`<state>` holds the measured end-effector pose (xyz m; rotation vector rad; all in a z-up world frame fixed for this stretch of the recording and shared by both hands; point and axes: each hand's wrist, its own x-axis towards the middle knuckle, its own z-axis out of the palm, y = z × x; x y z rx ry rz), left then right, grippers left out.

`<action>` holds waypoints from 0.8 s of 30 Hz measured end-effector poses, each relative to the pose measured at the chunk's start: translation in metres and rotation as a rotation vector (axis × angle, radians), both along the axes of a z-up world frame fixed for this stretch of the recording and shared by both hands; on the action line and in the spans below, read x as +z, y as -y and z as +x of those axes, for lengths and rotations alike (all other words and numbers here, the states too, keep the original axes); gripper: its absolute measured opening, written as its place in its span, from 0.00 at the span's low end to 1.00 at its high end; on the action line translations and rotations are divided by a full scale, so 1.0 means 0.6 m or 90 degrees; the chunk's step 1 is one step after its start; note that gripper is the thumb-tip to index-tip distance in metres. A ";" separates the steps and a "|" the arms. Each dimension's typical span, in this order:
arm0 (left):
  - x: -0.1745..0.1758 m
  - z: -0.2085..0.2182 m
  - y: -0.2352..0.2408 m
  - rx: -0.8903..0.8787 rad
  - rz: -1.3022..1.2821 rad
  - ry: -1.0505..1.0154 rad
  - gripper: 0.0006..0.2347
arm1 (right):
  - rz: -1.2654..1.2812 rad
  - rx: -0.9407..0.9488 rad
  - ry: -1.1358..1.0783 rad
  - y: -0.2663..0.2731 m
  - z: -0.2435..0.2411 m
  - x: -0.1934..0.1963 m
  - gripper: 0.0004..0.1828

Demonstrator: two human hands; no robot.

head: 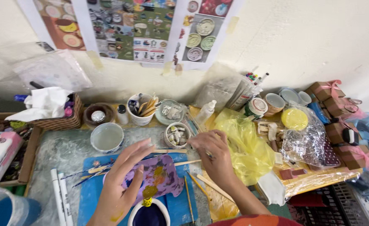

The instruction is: The person uses a marker to paint a small yellow cat figure attached to the rim of a dark blue ceramic bowl.

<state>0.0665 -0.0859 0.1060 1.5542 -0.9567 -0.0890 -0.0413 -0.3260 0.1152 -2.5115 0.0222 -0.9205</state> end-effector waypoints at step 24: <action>-0.111 -0.013 -0.181 0.032 -0.092 -0.125 0.64 | 0.192 -0.039 -0.078 -0.143 -0.011 -0.097 0.57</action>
